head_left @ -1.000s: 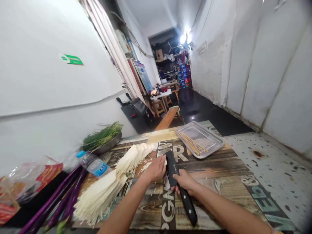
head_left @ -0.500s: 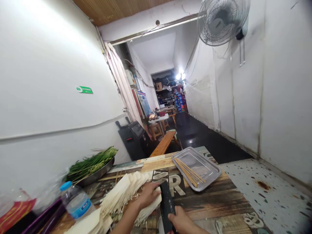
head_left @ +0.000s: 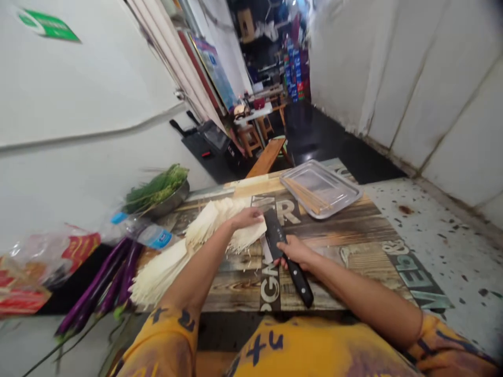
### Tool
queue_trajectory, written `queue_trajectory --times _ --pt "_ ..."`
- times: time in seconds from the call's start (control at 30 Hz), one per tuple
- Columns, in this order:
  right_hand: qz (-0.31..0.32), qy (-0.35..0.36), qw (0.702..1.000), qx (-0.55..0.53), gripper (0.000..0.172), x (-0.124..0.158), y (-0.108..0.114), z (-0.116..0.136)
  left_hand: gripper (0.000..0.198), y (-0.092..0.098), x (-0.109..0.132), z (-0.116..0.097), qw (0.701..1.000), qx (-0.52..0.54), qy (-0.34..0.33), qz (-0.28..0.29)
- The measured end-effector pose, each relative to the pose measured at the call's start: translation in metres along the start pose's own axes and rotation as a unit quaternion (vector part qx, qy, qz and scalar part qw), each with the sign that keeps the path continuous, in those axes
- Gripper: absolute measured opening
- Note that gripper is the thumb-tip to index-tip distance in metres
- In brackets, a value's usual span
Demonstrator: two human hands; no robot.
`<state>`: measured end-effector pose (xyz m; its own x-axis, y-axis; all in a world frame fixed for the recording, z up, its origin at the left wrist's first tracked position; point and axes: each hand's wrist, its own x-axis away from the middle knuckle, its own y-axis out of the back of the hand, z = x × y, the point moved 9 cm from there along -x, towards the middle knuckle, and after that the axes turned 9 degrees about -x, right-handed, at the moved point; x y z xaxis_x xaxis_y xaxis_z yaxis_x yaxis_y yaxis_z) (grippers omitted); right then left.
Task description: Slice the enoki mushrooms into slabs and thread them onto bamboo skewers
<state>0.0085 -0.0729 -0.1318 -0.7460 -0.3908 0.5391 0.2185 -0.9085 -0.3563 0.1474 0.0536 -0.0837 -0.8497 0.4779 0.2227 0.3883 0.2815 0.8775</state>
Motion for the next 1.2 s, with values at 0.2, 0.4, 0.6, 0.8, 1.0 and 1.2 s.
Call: queue_trajectory --times 0.2,0.4,0.6,0.8,1.0,1.2 --pt "0.004 0.013 1.000 0.022 0.011 0.003 0.000 0.003 0.036 -0.007 -0.006 0.011 0.997 0.036 0.012 0.066" --pt "0.002 0.012 0.999 0.045 0.011 0.004 0.000 0.007 0.037 -0.009 -0.010 0.010 0.990 0.099 -0.018 0.101" --pt "0.001 0.010 0.999 0.050 0.007 0.002 0.002 0.004 0.042 -0.008 -0.004 0.002 0.982 0.144 -0.048 0.109" --pt "-0.005 0.015 0.998 0.059 0.008 0.006 0.002 0.008 0.034 -0.006 -0.006 0.000 0.979 0.167 -0.051 0.106" --pt "0.004 0.030 0.998 0.060 0.018 0.004 0.004 0.007 0.035 -0.002 0.005 -0.005 0.971 0.201 -0.070 0.106" --pt "0.012 0.041 0.997 0.066 0.027 0.002 0.003 0.007 0.035 0.016 0.012 -0.008 0.962 0.244 -0.077 0.090"
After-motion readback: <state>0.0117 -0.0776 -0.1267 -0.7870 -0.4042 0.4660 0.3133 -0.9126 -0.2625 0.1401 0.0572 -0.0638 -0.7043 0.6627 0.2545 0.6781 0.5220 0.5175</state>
